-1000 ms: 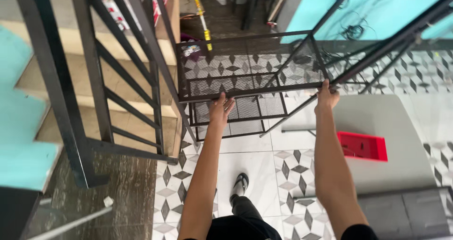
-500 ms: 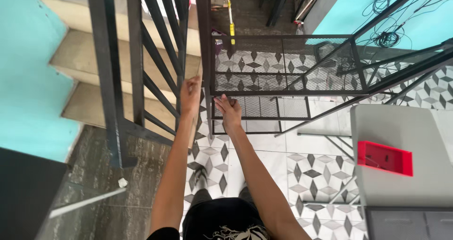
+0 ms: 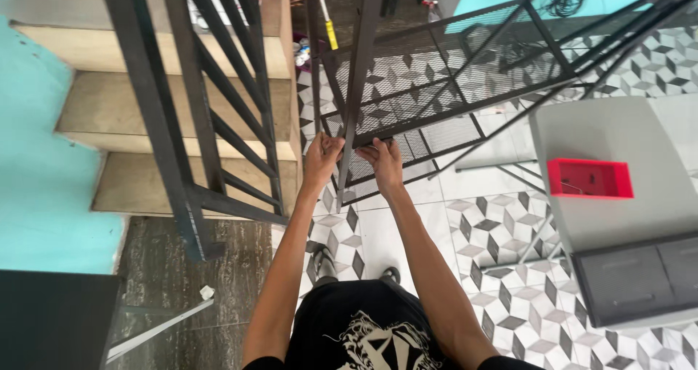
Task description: The person assembles a metal mesh shelving unit by hand. They insert a mesh shelf into the frame, then repeatedly tighten fasteners at the frame corners to secure the shelf in place.
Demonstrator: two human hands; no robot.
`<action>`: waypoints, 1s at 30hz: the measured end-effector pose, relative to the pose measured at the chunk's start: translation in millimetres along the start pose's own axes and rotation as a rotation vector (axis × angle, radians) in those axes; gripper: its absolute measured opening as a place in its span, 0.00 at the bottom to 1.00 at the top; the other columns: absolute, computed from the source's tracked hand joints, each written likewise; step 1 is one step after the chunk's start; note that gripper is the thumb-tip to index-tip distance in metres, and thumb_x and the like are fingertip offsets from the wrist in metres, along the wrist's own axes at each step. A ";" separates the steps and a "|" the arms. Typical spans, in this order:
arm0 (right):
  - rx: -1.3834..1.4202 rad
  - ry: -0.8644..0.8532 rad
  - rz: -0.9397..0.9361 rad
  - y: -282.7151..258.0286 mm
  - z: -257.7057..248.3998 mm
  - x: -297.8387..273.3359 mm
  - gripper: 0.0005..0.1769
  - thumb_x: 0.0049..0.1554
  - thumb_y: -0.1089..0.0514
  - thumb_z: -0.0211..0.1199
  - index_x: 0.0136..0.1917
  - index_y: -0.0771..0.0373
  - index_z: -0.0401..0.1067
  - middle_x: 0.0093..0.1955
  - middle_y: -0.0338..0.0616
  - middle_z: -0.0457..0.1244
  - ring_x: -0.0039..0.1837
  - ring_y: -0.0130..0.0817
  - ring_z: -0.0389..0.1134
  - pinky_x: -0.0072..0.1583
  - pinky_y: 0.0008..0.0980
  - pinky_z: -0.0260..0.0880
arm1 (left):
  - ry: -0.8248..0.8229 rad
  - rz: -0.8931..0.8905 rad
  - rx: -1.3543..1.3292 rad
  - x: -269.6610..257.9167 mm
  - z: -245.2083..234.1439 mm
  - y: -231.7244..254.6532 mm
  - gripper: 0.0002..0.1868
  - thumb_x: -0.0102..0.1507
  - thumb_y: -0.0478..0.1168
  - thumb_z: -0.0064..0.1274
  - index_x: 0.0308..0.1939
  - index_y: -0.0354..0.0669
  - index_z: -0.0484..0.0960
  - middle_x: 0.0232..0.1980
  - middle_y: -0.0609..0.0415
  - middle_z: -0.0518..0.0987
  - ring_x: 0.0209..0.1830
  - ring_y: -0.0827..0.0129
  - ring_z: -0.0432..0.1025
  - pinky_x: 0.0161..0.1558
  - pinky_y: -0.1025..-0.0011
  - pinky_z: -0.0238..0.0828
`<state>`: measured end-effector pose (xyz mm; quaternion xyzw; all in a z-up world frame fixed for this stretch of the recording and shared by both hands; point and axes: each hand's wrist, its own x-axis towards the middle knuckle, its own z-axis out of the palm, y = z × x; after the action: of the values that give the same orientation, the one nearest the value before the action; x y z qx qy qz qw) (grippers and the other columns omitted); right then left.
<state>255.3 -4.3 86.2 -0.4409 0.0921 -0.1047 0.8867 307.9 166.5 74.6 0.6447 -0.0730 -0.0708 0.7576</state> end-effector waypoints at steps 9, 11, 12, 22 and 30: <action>-0.019 -0.004 0.054 -74.6 -111.1 -48.0 0.09 0.65 0.61 0.50 0.56 0.68 0.65 0.53 0.50 0.66 0.52 0.38 0.70 0.54 0.39 0.72 | -0.103 -0.060 0.028 -98.2 132.1 15.3 0.19 0.60 0.48 0.66 0.42 0.41 0.74 0.45 0.54 0.83 0.42 0.75 0.76 0.41 0.77 0.75; -0.026 -0.022 0.016 -87.3 -130.7 -53.3 0.08 0.67 0.61 0.51 0.57 0.68 0.65 0.53 0.50 0.65 0.51 0.38 0.68 0.54 0.40 0.71 | -0.033 -0.047 0.129 -110.5 153.1 12.6 0.20 0.61 0.47 0.68 0.43 0.38 0.75 0.44 0.47 0.81 0.44 0.73 0.76 0.45 0.76 0.74; -0.028 -0.030 0.000 -92.5 -137.4 -58.7 0.08 0.68 0.61 0.52 0.57 0.69 0.65 0.53 0.50 0.65 0.50 0.37 0.68 0.53 0.40 0.70 | 0.003 -0.043 0.181 -117.4 161.0 10.7 0.21 0.61 0.46 0.69 0.43 0.36 0.75 0.44 0.44 0.81 0.44 0.71 0.77 0.47 0.75 0.73; -0.184 -0.056 0.055 -122.2 -135.3 -86.1 0.08 0.67 0.60 0.48 0.52 0.67 0.65 0.48 0.49 0.67 0.49 0.40 0.71 0.53 0.43 0.76 | -0.149 -0.258 -0.168 -111.4 159.2 -8.2 0.20 0.69 0.51 0.54 0.37 0.44 0.63 0.48 0.42 0.83 0.50 0.61 0.82 0.54 0.67 0.81; -0.142 0.046 -0.007 -108.5 -130.0 -88.9 0.08 0.66 0.59 0.51 0.49 0.66 0.64 0.50 0.48 0.67 0.48 0.36 0.70 0.52 0.38 0.75 | 0.208 -0.195 0.181 -55.4 135.0 -31.8 0.26 0.73 0.57 0.45 0.31 0.39 0.74 0.27 0.49 0.72 0.24 0.69 0.67 0.26 0.72 0.61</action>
<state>125.3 -143.6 102.1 -0.5004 0.1182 -0.1114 0.8504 225.9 42.2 63.4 0.7180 0.0627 -0.0698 0.6897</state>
